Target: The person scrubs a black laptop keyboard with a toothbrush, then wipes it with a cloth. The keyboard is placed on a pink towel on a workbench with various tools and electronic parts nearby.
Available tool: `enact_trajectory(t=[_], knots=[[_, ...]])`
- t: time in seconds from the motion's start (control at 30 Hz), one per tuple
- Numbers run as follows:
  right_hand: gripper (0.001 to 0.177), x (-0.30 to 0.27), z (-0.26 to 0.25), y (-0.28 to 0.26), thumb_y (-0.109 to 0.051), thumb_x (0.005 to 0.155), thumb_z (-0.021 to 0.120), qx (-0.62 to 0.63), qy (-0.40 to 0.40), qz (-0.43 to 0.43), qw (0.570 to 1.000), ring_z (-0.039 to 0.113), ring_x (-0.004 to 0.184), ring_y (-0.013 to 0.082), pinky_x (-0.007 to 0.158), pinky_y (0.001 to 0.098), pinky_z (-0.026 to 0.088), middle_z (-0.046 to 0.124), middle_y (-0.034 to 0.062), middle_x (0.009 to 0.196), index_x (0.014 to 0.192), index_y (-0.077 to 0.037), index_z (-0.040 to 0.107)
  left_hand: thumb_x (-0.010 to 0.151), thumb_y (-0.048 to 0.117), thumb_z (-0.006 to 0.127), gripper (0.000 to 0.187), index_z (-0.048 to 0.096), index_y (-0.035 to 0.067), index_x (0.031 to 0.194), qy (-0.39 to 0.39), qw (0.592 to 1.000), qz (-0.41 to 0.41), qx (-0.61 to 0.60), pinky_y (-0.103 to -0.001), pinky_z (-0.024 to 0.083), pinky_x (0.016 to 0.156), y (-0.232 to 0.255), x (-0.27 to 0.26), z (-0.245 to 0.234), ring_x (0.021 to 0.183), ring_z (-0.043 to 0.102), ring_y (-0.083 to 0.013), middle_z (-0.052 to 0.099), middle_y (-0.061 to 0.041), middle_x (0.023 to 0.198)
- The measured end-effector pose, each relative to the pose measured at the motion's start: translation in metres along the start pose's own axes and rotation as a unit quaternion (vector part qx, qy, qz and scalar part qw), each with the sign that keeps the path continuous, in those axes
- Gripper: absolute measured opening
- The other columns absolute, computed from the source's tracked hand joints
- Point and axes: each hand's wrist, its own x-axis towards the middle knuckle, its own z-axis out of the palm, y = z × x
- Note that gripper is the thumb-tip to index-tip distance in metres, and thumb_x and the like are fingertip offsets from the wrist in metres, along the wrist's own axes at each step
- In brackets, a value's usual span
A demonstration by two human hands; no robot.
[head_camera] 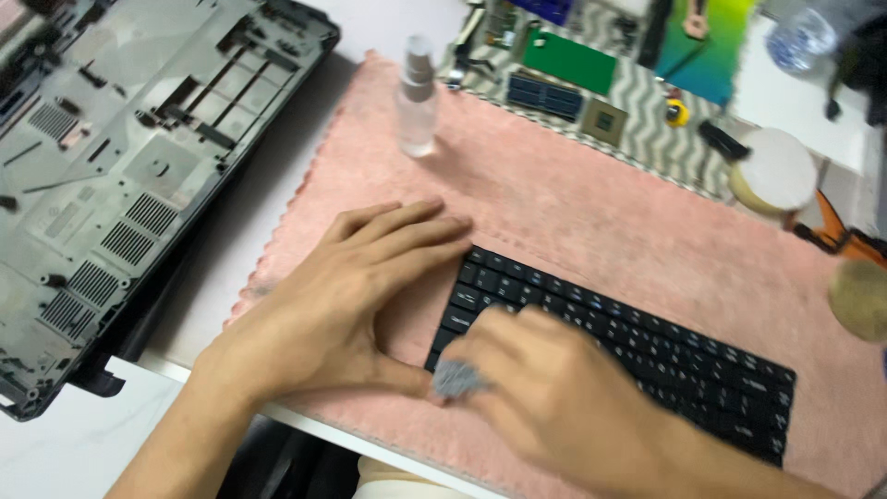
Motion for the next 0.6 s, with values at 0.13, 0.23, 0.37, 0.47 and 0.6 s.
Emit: enact_trajectory(t=[0.13,0.23,0.37,0.47,0.6], knots=[[0.011,0.017,-0.001,0.012,-0.005,0.108,0.07,-0.038,-0.033,-0.069,0.996,0.06,0.083,0.0324,0.076,0.0473,0.048,0.073,0.0139,0.109,0.117,0.001,0.071,0.068,0.082,0.096,0.131,0.057,0.007,0.168,0.016,1.0,0.001,-0.001,-0.061,0.031,0.132,-0.011,-0.003,0.001,0.169,0.044,-0.0422,0.055,-0.015,0.179],[0.025,0.021,-0.001,0.015,-0.008,0.102,0.069,-0.105,-0.027,0.047,0.993,0.073,0.096,0.0309,0.092,0.0438,0.058,0.072,0.009,0.111,0.127,-0.008,0.073,0.074,0.081,0.09,0.129,0.053,0.003,0.169,0.003,1.0,-0.002,-0.025,-0.062,0.027,0.134,-0.015,-0.005,-0.001,0.17,0.039,-0.0451,0.052,-0.02,0.18],[0.021,0.023,0.007,0.021,-0.006,0.111,0.053,-0.088,-0.036,-0.026,0.995,0.06,0.075,0.0276,0.069,0.0435,0.049,0.068,0.0113,0.102,0.116,-0.004,0.073,0.073,0.081,0.091,0.128,0.054,0.002,0.167,0.012,1.0,0.016,-0.017,-0.063,0.029,0.134,-0.021,-0.007,0.003,0.168,0.044,-0.047,0.052,-0.022,0.179],[0.031,0.023,0.008,0.026,-0.004,0.11,0.047,-0.131,0.0,-0.033,0.991,0.068,0.082,0.0318,0.076,0.0457,0.055,0.078,0.0151,0.114,0.122,-0.002,0.076,0.067,0.082,0.096,0.136,0.053,0.002,0.169,0.006,1.0,0.008,-0.018,-0.063,0.029,0.134,-0.022,-0.007,0.003,0.169,0.043,-0.0459,0.05,-0.022,0.181],[0.032,0.026,0.019,0.004,-0.024,0.116,0.049,-0.061,-0.013,-0.018,0.998,0.059,0.061,0.023,0.06,0.0385,0.05,0.073,0.0088,0.097,0.108,-0.008,0.076,0.079,0.069,0.091,0.116,0.057,-0.002,0.165,0.02,0.999,0.016,-0.032,-0.062,0.031,0.136,-0.023,-0.005,0.001,0.168,0.047,-0.0462,0.053,-0.021,0.179]])
